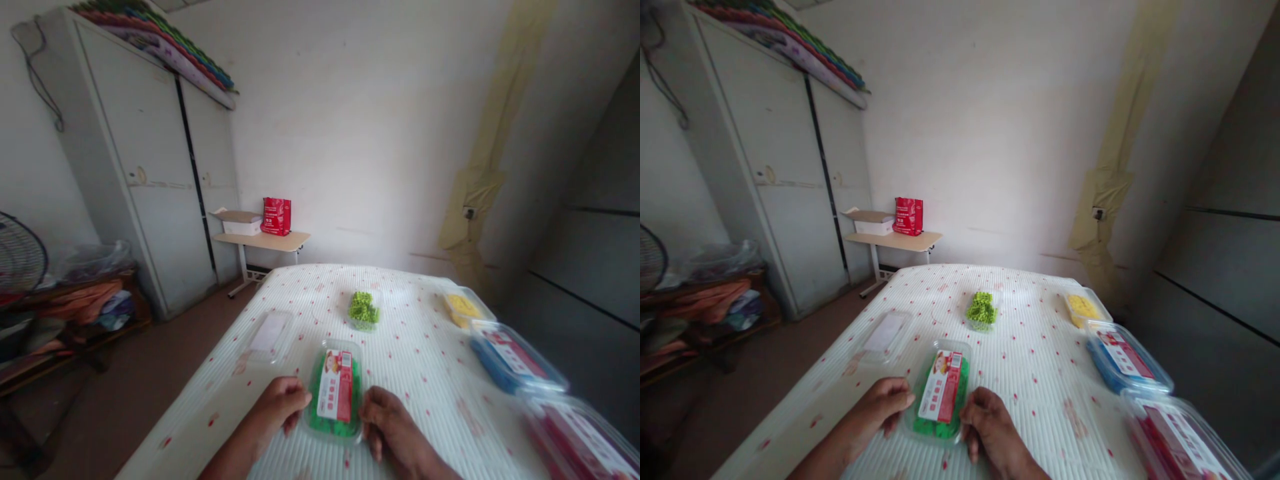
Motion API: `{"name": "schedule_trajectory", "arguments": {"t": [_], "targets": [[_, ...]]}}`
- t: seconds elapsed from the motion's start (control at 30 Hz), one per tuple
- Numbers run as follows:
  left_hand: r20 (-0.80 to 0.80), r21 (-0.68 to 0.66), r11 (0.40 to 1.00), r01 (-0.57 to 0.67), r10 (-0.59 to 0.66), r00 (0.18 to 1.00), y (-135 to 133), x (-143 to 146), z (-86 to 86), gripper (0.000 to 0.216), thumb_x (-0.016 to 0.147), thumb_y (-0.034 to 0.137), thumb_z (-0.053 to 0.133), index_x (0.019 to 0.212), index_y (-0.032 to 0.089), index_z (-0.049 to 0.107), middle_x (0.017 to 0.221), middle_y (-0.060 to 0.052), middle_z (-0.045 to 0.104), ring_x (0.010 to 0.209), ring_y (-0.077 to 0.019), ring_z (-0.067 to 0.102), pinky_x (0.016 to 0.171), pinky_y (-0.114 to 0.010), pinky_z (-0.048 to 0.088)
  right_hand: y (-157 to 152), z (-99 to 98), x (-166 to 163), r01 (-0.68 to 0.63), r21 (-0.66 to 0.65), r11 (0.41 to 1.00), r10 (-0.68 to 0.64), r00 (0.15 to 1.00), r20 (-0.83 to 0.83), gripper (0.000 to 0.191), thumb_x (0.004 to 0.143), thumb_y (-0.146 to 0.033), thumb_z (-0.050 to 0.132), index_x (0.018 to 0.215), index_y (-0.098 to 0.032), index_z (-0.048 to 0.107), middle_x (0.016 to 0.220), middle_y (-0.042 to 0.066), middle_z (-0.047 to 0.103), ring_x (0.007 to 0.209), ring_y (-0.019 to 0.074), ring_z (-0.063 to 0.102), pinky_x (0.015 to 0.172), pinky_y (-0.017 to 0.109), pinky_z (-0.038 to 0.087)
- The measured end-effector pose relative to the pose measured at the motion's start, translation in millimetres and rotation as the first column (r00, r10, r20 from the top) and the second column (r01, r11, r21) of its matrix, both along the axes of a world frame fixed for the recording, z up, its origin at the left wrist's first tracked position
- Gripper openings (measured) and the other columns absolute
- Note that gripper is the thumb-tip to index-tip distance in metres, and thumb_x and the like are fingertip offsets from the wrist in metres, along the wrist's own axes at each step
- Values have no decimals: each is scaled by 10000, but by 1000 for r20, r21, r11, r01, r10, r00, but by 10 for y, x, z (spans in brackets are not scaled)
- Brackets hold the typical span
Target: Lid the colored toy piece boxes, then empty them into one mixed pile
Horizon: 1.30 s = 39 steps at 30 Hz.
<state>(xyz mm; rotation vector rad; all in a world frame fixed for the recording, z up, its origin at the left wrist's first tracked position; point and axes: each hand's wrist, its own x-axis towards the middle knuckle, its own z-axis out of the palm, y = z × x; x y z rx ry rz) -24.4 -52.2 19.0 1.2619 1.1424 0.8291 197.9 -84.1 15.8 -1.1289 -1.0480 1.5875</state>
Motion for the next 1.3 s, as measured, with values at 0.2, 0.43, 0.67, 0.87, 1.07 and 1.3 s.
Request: {"name": "schedule_trajectory", "arguments": {"t": [0.2,0.43,0.67,0.87,1.07,1.3], "targets": [[16,78,997,-9,8,1000,-5,86,-66,413,662,567,602,621,183,453,475,78,406,434,-70,375,427,-192,284,21,31,72,75,-16,997,-75,997,8,114,583,-276,525,601,-190,452,431,-55,546,269,41,355,306,180,191],[113,194,980,33,-56,992,-49,368,-334,612,619,599,650,1071,212,508,831,-24,556,689,-151,540,549,-238,434,-51,117,557,259,-25,966,-255,961,105,134,567,-303,538,605,-193,472,393,-95,443,292,40,312,312,181,184],[-271,430,856,288,-183,945,-164,932,-201,659,689,213,579,1318,314,408,1207,-79,545,884,-201,585,656,-280,497,-114,96,1062,417,91,904,-425,898,114,308,679,-468,599,692,-174,509,447,-69,484,368,52,396,382,180,258],[-310,617,748,244,-53,949,1,1443,-115,392,762,177,505,1141,243,579,1125,-82,602,1012,-199,572,893,-337,458,-288,103,1210,414,75,907,-421,898,132,369,693,-541,554,665,-187,456,563,-13,590,408,75,481,397,193,316],[-382,652,707,275,-6,924,366,1900,-107,362,801,175,456,1146,223,557,1096,-86,578,1022,-201,560,885,-343,456,-395,78,1216,342,95,935,-355,898,261,333,684,-516,520,646,-193,447,525,-28,563,380,76,466,391,202,339],[-380,681,677,279,2,925,864,2419,-101,341,805,137,442,1119,218,548,1087,-78,549,1060,-198,518,938,-358,414,-362,52,1207,302,102,948,-318,908,272,285,671,-480,498,652,-205,426,494,-41,540,342,63,411,358,196,276]]}}
